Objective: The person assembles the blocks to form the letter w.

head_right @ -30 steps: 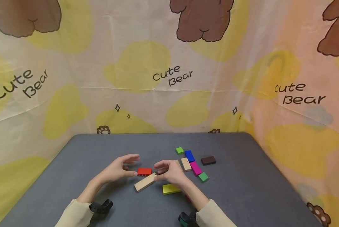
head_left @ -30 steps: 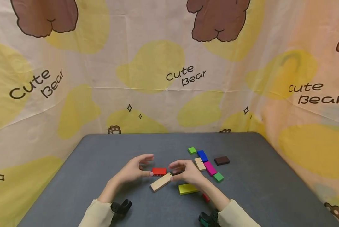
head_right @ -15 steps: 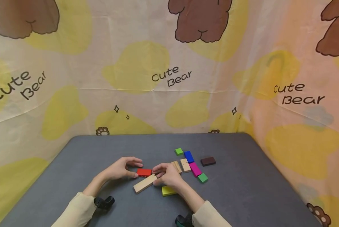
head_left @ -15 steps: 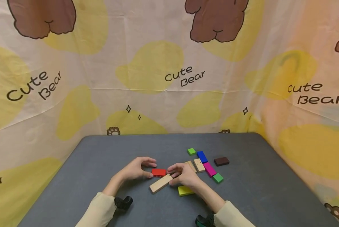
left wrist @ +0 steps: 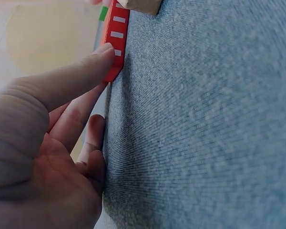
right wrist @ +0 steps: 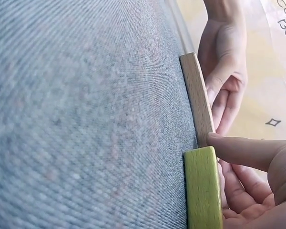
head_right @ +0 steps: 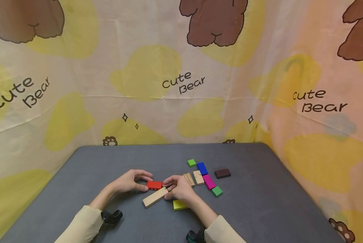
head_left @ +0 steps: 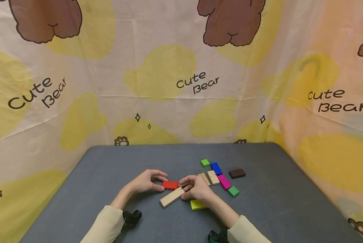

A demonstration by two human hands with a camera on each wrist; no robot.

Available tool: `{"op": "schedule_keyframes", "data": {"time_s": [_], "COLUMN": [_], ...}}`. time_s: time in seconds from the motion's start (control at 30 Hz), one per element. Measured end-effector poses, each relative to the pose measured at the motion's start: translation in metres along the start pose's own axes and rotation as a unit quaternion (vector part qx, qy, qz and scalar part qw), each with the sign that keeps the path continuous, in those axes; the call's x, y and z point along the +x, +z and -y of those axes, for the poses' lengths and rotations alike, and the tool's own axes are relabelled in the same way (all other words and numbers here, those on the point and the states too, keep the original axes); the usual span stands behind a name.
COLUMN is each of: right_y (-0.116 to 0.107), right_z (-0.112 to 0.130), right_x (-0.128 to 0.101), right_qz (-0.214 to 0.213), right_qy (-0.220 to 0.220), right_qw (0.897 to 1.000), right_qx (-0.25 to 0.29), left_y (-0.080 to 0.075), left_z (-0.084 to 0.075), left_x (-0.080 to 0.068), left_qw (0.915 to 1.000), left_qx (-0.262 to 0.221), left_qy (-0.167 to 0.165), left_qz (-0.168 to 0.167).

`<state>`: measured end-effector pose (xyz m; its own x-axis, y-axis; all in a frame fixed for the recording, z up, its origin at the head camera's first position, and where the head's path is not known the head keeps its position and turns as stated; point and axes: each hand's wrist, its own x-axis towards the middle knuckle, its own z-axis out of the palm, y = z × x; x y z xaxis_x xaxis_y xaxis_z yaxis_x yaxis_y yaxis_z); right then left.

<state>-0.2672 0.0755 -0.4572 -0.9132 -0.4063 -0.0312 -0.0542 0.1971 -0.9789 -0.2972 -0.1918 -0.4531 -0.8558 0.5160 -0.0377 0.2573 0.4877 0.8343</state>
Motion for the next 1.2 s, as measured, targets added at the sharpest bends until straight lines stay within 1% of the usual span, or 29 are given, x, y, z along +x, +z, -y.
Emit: {"op": "schedule_keyframes", "data": {"time_s": [0.37,0.7,0.83,1.03,1.2], "right_y": [0.002,0.002,0.001,-0.002,-0.001], "right_z": [-0.001,-0.002,-0.002,0.002,0.005], "right_x": [0.001,0.0,-0.002,-0.008,-0.015], "right_qz": [0.003,0.011,0.015,0.025,0.024], "right_qy": [0.005,-0.005,-0.002,-0.004,-0.005], "right_qw": [1.0,1.0,0.999,0.997,0.993], "right_qx": [0.002,-0.012,-0.028,-0.074,-0.116], "left_y": [-0.002,-0.003,-0.004,-0.006,-0.008], "left_z": [0.005,0.008,0.011,0.011,0.008], "left_x": [-0.001,-0.005,-0.004,-0.003,-0.005], "left_qw": [0.9994,0.9982,0.9975,0.9976,0.9977], "left_qx": [-0.026,-0.057,-0.067,-0.061,-0.059], "left_qy": [-0.019,-0.019,-0.011,-0.003,-0.001], "left_qz": [0.008,0.009,0.019,0.034,0.034]}}
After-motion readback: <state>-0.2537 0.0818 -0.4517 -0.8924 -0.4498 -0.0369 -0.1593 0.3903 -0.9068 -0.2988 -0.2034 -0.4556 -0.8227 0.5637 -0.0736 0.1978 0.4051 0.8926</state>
